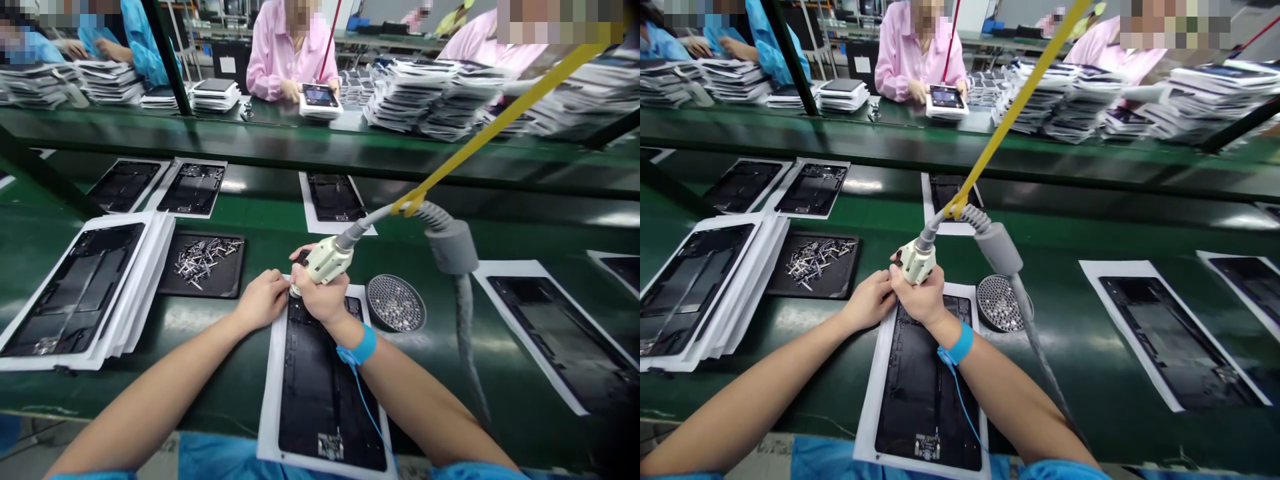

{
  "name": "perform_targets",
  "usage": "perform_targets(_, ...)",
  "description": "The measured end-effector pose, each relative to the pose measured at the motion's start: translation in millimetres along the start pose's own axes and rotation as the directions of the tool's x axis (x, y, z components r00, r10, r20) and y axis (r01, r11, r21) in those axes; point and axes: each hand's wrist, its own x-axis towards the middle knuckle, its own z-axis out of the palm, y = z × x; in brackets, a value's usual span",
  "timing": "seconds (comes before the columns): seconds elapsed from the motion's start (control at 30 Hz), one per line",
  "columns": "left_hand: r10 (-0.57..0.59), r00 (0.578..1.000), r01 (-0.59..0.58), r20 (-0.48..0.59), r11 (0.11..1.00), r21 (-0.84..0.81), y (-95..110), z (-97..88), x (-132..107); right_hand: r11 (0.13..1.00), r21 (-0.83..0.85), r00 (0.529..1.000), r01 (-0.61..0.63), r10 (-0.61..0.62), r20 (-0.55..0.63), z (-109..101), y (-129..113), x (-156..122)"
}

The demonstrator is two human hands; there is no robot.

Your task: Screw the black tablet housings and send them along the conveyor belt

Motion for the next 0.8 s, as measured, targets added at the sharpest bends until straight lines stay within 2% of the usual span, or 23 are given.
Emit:
perform_targets(0.3, 0.005, 1.000, -0.005, -0.001, 1.000, -0.025, -5.5, 1.4, -0.7, 0.998, 0.003, 0.998, -0.057, 0.057, -0.007, 8.8, 13.4, -7.0)
perform_targets(0.4, 0.026, 0.999, -0.027, -0.021, 0.998, -0.060, -9.1, -1.2, -0.5, 0.999, -0.005, 0.999, -0.038, 0.038, 0.004, 12.5, 12.0, -4.1)
perform_targets(0.47, 0.018, 0.998, -0.021, -0.059, 0.999, -0.051, -8.1, -4.5, 3.8, 1.000, 0.018, 1.000, -0.012, 0.012, 0.008, 7.9, 5.7, 0.6)
perform_targets(0.53, 0.031, 0.996, -0.030, -0.080, 1.000, 0.007, -1.8, -7.7, 12.9, 0.998, 0.061, 1.000, 0.003, -0.002, -0.027, -7.0, -4.6, 5.7)
perform_targets(0.6, 0.059, 0.997, -0.055, -0.045, 0.994, 0.096, 9.0, -9.5, 25.9, 0.997, 0.081, 0.995, 0.017, -0.009, -0.099, -32.4, -16.3, 9.3)
perform_targets(0.7, 0.019, 0.995, -0.038, 0.097, 0.980, 0.194, 24.8, -9.2, 47.7, 0.998, 0.011, 0.975, 0.056, -0.052, -0.215, -79.0, -26.9, 10.8)
perform_targets(0.8, -0.023, 0.959, -0.011, 0.282, 0.993, 0.116, 28.3, -7.6, 66.4, 0.997, -0.042, 0.950, 0.064, -0.074, -0.303, -114.9, -23.1, 8.9)
